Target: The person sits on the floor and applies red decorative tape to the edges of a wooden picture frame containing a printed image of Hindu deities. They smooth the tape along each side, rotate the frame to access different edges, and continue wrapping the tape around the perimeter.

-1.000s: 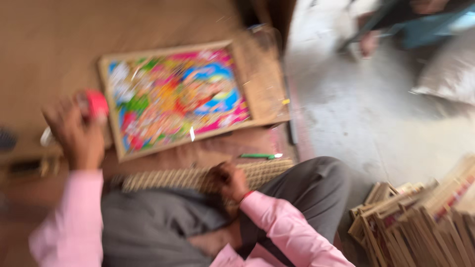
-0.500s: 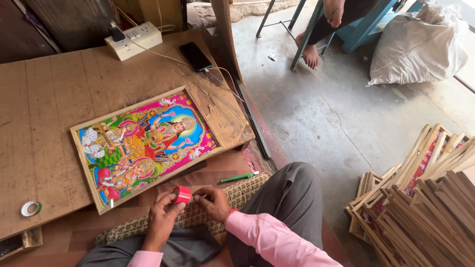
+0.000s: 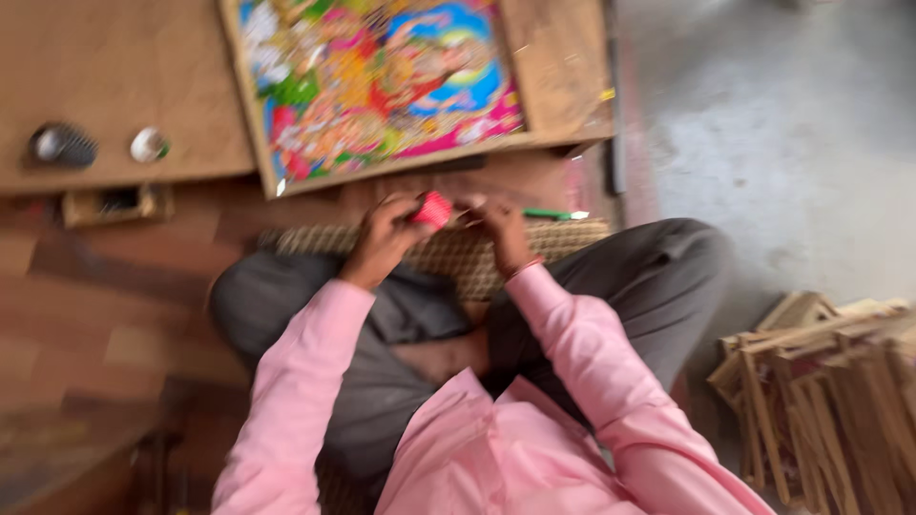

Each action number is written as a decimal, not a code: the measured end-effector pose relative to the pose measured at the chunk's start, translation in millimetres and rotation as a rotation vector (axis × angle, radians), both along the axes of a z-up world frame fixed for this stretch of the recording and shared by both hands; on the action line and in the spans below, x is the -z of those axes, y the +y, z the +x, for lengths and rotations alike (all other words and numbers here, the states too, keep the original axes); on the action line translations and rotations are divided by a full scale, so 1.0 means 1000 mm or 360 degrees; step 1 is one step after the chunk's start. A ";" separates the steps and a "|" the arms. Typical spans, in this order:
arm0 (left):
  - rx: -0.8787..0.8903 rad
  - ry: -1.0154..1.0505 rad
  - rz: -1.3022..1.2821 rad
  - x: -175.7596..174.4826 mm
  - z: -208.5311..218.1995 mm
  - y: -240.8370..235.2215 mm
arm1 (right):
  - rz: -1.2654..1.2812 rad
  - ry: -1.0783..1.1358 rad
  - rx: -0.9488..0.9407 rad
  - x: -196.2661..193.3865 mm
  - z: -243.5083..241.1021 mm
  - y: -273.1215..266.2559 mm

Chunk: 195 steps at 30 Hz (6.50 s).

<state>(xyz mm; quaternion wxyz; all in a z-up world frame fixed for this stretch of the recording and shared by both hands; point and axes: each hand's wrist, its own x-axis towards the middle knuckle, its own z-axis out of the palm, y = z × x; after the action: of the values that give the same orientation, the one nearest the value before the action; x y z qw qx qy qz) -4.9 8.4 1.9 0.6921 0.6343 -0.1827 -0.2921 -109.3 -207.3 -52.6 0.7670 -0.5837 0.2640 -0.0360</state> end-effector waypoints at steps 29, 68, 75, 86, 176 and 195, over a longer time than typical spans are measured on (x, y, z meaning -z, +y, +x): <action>0.0048 -0.0681 0.0261 -0.020 0.002 -0.009 | 0.0033 -0.0248 -0.0185 -0.077 0.011 0.012; -0.0261 -0.0838 0.1770 -0.019 0.116 0.159 | -0.0167 -0.0282 0.1034 0.001 0.052 -0.083; -0.0436 -0.0041 0.0623 -0.030 0.116 0.150 | -0.0035 -0.0239 0.1031 -0.011 0.056 -0.085; -0.0451 0.0034 0.0579 -0.030 0.116 0.151 | -0.0012 -0.0208 0.1056 -0.005 0.057 -0.090; -0.0492 0.0203 0.0476 0.003 0.139 0.159 | -0.0336 0.0219 0.0940 -0.042 0.078 -0.101; -0.0498 0.0252 0.0436 0.010 0.141 0.160 | -0.2349 -0.0489 -0.0194 -0.038 0.094 0.047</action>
<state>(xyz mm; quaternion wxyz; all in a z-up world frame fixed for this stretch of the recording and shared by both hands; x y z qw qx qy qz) 135.7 168.6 -7.9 0.6486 0.7181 0.0144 -0.2521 -14.9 -160.4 -14.9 0.2057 -0.9478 0.0287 -0.2420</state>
